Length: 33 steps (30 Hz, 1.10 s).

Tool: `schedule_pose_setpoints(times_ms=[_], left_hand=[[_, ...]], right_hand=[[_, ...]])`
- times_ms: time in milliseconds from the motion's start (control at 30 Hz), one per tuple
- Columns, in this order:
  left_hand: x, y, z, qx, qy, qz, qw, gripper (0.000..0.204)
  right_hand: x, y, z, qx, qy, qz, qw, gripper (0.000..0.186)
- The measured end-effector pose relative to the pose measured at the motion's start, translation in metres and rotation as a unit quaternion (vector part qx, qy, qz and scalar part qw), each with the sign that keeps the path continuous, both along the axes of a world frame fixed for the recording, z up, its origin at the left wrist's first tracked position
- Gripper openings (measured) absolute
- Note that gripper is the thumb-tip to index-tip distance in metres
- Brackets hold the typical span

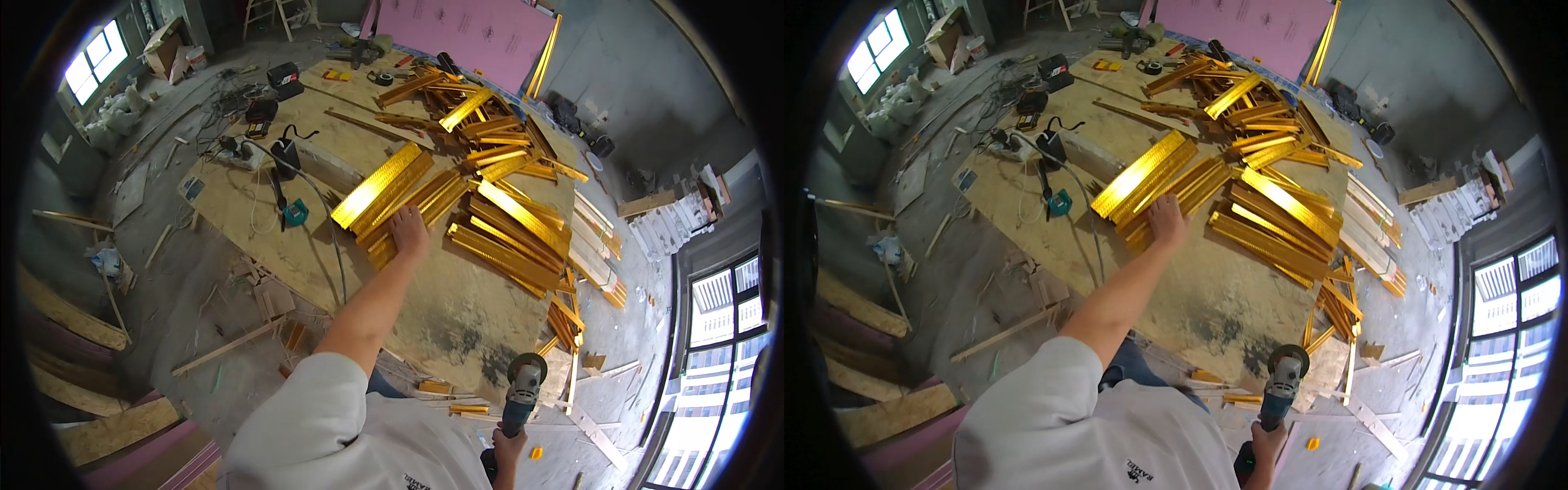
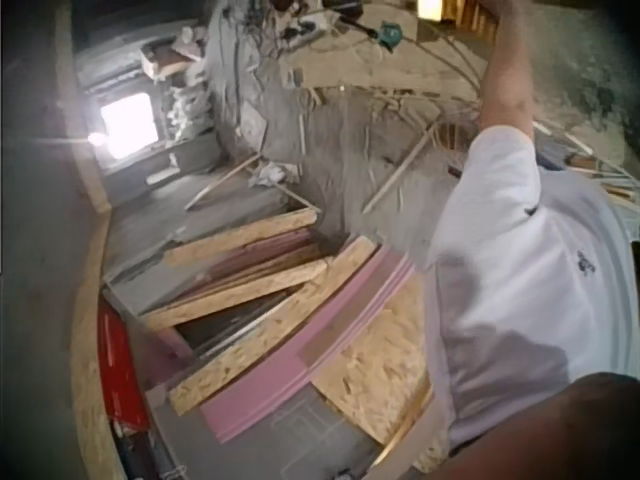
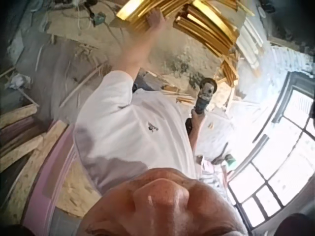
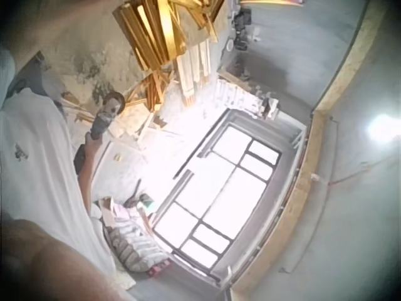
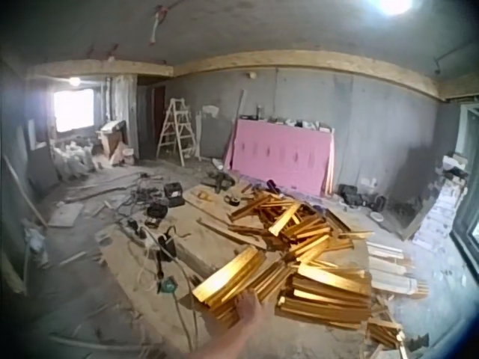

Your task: The person uses a handheld power tool to cut gold-colored metal profiles on a workbench, then uses pliers to trim or deburr the cut edges. The person handles the profiles one at a time, placing finished pieces aside.

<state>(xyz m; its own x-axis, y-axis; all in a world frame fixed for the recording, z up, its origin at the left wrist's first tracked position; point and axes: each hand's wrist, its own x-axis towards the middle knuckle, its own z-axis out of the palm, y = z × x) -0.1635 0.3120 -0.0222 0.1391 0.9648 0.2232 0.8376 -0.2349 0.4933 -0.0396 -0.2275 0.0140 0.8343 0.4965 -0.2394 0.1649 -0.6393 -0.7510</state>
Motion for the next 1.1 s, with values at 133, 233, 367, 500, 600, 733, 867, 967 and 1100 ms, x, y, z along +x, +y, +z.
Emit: schedule_pose_setpoints(times_ms=[133,233,367,500,600,733,867,967,1100], left_hand=[[-0.029,-0.012,0.0,0.085,-0.129,-0.1,0.983,0.059],[-0.085,-0.048,-0.005,0.062,-0.258,-0.171,0.949,0.034],[-0.186,-0.072,-0.01,0.073,-0.319,-0.079,0.942,0.017],[-0.253,-0.053,-0.048,-0.016,-0.305,0.088,0.948,0.011],[-0.266,-0.036,-0.041,0.0,-0.287,0.087,0.954,0.014],[-0.266,-0.032,-0.057,0.028,-0.258,0.07,0.963,0.019],[-0.268,-0.028,-0.047,0.014,-0.261,0.078,0.962,0.017],[-0.266,-0.027,-0.041,-0.007,-0.268,0.065,0.961,0.015],[-0.268,-0.024,-0.039,-0.021,-0.276,0.069,0.959,0.016]], right_hand=[[-0.018,0.127,0.063,-0.028,0.067,0.045,0.996,0.025],[-0.035,0.25,0.12,-0.059,0.087,0.131,0.986,0.025],[-0.045,0.418,0.139,-0.006,0.152,0.27,0.951,0.024],[-0.103,0.608,0.157,-0.013,0.129,0.386,0.913,0.026],[-0.13,0.73,0.139,-0.111,0.036,0.436,0.892,0.031],[-0.176,0.844,0.117,-0.137,0.044,0.484,0.863,0.034],[-0.208,0.927,0.076,-0.152,0.014,0.507,0.848,0.035],[-0.212,0.965,0.042,-0.149,0.022,0.499,0.853,0.035],[-0.229,0.978,0.024,-0.172,0.023,0.48,0.86,0.034]])
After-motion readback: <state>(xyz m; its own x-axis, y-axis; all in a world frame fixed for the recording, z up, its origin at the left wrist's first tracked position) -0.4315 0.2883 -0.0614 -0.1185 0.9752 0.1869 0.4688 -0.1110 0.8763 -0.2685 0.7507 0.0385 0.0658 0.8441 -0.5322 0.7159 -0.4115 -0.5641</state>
